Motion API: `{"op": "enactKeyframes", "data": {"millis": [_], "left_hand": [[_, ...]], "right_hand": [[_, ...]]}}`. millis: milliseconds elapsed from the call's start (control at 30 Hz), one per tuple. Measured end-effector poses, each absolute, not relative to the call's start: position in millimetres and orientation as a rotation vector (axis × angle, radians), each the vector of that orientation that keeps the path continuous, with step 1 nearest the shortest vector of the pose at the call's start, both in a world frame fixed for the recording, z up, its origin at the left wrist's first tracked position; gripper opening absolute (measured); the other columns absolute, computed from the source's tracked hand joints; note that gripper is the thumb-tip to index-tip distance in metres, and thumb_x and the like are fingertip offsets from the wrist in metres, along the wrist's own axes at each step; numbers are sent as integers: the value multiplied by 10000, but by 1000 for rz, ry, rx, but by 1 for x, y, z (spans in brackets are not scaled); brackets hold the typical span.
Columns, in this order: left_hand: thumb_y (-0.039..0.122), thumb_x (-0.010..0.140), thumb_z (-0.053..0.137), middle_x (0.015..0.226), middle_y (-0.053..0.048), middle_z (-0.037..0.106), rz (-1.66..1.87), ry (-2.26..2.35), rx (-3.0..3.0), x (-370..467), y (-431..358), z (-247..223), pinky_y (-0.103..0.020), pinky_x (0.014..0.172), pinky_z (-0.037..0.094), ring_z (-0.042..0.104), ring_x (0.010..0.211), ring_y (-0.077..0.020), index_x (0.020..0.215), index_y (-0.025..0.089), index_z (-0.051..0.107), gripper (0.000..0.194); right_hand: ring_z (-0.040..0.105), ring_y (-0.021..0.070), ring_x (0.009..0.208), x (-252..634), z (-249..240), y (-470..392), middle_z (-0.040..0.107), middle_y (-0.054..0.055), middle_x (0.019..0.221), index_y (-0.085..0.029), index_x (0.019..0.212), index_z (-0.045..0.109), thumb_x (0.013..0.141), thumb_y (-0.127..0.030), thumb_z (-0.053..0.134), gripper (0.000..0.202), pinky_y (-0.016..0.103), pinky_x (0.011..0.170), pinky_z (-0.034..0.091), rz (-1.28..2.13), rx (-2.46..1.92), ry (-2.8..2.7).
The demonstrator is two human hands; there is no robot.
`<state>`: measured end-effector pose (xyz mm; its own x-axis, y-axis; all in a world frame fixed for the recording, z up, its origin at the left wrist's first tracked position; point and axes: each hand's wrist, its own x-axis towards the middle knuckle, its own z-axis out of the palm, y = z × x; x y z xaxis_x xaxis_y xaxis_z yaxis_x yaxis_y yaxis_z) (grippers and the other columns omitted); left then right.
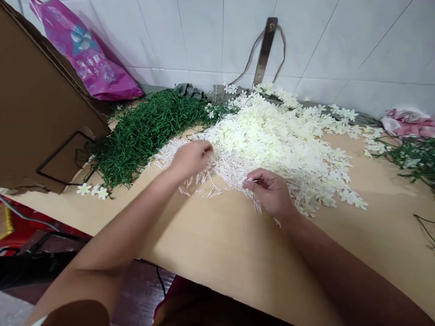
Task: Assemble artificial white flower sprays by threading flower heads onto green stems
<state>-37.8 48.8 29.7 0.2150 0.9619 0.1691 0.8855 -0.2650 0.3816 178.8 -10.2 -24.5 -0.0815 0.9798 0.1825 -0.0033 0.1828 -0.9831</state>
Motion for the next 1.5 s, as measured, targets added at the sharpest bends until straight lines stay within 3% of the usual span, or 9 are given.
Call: {"op": "enactKeyframes", "data": {"millis": [200, 433, 600, 767, 867, 1000, 1167, 1333, 1500], "left_hand": [[259, 862, 413, 1234, -117, 614, 244, 2251, 2141, -74, 132, 32, -313, 813, 426, 578, 1073, -273, 1164, 197, 653, 390], [272, 743, 632, 1061, -134, 689, 155, 2228, 2041, -71, 168, 15, -272, 762, 432, 611, 997, -264, 940, 158, 707, 240], [450, 866, 463, 1089, -106, 684, 295, 2223, 1956, -86, 177, 13, -259, 691, 433, 616, 888, -204, 1100, 179, 633, 396], [233, 717, 645, 1061, -92, 695, 214, 2178, 1957, -76, 183, 8, -268, 714, 424, 613, 929, -233, 925, 189, 678, 215], [204, 668, 672, 960, -110, 705, 193, 2166, 1940, -74, 184, 11, -289, 694, 425, 624, 874, -254, 800, 168, 677, 136], [273, 705, 649, 911, -85, 698, 313, 2193, 1916, -87, 179, 25, -290, 684, 428, 608, 797, -215, 864, 179, 672, 186], [185, 751, 539, 820, -58, 648, 721, 2068, 1829, -91, 155, 46, -261, 665, 426, 534, 680, -139, 1011, 137, 653, 288], [159, 770, 501, 750, -40, 599, 719, 2012, 1954, -72, 128, 60, -280, 694, 410, 500, 662, -145, 1171, 96, 605, 420], [102, 735, 519, 692, -23, 573, 943, 1786, 1883, -49, 106, 61, -272, 653, 396, 490, 625, -124, 870, 135, 637, 183]], "right_hand": [[585, 125, 648, 172, -28, -13, 646, 14, 679, -185, 635, 630, 633, -265, 735, 133, 273, 627, 464, 1190, -951, -1400], [582, 130, 641, 175, -33, -11, 643, 26, 670, -181, 658, 628, 680, -304, 714, 151, 272, 608, 463, 1151, -965, -1511], [578, 132, 644, 174, -35, -10, 641, 30, 675, -177, 669, 627, 694, -315, 703, 160, 270, 600, 454, 1171, -978, -1541], [566, 133, 635, 176, -38, -9, 623, 29, 666, -173, 651, 625, 694, -298, 690, 147, 277, 598, 441, 1136, -981, -1601], [568, 135, 638, 177, -38, -10, 626, 31, 673, -175, 662, 626, 702, -301, 689, 146, 277, 596, 441, 1136, -980, -1623], [560, 131, 624, 177, -36, -10, 632, 31, 668, -175, 665, 626, 705, -331, 695, 176, 272, 584, 438, 1147, -987, -1618], [564, 128, 618, 176, -32, -9, 632, 18, 647, -184, 645, 619, 662, -350, 727, 199, 271, 588, 451, 1191, -981, -1521], [541, 108, 587, 178, -25, -8, 626, 4, 635, -186, 631, 612, 614, -311, 750, 187, 251, 552, 435, 1212, -995, -1389], [539, 106, 585, 183, -14, -7, 617, -4, 623, -190, 632, 621, 589, -296, 769, 188, 254, 555, 443, 1167, -998, -1341]]}}
